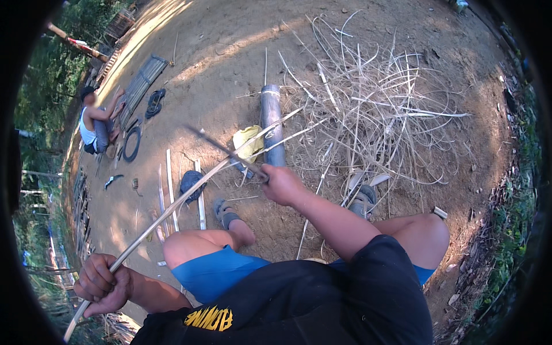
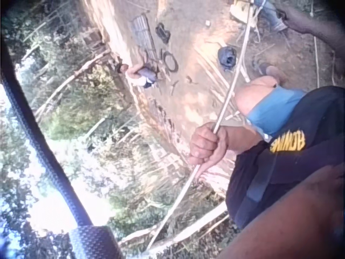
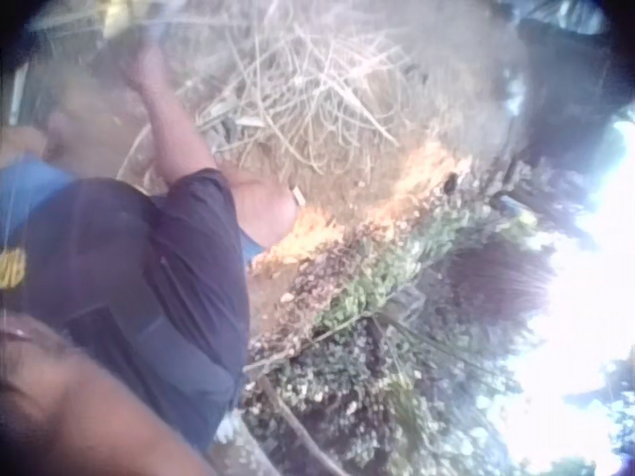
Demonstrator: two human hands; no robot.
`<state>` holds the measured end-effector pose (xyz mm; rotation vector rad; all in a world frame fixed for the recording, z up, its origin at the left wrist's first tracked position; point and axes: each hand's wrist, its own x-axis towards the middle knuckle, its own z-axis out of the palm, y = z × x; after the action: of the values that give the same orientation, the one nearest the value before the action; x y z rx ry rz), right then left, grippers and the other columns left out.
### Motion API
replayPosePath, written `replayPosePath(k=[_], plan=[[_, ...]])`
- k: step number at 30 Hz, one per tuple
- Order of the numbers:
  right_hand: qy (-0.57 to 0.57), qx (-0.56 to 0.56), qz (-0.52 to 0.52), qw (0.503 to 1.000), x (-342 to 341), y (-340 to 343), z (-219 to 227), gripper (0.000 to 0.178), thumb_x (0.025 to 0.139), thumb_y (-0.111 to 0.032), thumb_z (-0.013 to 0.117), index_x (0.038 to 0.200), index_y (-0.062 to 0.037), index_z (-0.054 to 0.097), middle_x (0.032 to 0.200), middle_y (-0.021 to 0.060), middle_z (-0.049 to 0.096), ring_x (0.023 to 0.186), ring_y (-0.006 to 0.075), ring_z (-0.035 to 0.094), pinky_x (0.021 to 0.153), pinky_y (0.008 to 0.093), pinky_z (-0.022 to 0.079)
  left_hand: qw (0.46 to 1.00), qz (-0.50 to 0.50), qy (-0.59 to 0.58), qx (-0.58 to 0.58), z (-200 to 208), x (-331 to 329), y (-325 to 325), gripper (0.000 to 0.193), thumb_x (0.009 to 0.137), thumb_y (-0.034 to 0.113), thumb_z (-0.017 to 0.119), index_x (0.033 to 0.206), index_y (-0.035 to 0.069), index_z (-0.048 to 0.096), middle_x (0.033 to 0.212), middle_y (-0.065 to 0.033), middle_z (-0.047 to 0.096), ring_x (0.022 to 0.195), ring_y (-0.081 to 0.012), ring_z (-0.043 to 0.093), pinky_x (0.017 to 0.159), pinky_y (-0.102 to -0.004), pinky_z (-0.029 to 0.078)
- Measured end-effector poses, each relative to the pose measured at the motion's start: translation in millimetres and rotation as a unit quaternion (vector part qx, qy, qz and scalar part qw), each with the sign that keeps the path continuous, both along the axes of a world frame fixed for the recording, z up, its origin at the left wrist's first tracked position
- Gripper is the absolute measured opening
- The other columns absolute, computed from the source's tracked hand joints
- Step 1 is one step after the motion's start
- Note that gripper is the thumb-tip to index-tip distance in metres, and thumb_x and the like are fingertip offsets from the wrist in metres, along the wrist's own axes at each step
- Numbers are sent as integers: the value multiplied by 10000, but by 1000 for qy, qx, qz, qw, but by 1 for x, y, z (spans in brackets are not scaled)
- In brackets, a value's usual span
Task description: The person holds a bamboo strip and uses a machete to shave down the surface and edges.
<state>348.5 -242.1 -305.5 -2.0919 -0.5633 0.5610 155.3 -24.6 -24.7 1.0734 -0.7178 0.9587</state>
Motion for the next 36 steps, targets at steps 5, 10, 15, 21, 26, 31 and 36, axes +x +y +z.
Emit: replayPosePath(k=[5,10,15,21,26,31,36], plan=[[72,-90,-75,991,64,-18,-69,264,803,-146,586,1058,-81,604,994,203,666,937,381,640,823,473,513,1000,11,8,10,3,13,21,582,815,656,596,574,192,340,406,98,325,314,-2,280,350,-142,224],[-7,-56,30,998,56,3,-23,264,801,-151,582,1047,-62,608,998,224,662,928,395,638,826,477,512,1000,-5,6,13,17,21,41,616,816,701,548,559,179,349,414,98,347,311,-8,307,315,-138,247],[114,-101,-107,983,111,-19,-140,270,811,-161,577,1072,-97,601,955,208,663,905,386,643,831,483,511,1000,-9,19,-2,22,35,56,658,814,765,469,554,170,356,418,89,368,310,-9,330,308,-133,271],[57,-58,-22,996,97,-1,-77,232,820,-146,572,1034,-71,621,951,204,671,897,375,649,827,473,513,1000,-1,21,-17,32,43,87,709,780,836,401,529,176,335,411,84,371,309,-15,334,310,-147,296],[132,-154,-153,967,145,-37,-198,257,818,-173,585,1060,-91,613,968,204,666,951,380,637,848,488,500,998,-16,55,-20,40,48,107,725,770,863,356,515,186,316,395,81,352,298,-19,320,305,-149,284],[56,-118,-68,989,148,-32,-140,248,807,-160,588,1041,-88,626,963,208,664,940,385,634,829,473,499,997,-15,68,-32,49,54,121,748,754,897,269,507,192,310,386,70,340,292,-24,309,306,-156,258],[154,-161,-151,963,180,-58,-240,312,818,-178,581,1115,-91,608,1066,212,654,998,395,623,870,455,505,991,113,73,-16,38,87,110,373,882,294,573,575,235,371,467,124,289,366,-9,258,359,-162,244]])
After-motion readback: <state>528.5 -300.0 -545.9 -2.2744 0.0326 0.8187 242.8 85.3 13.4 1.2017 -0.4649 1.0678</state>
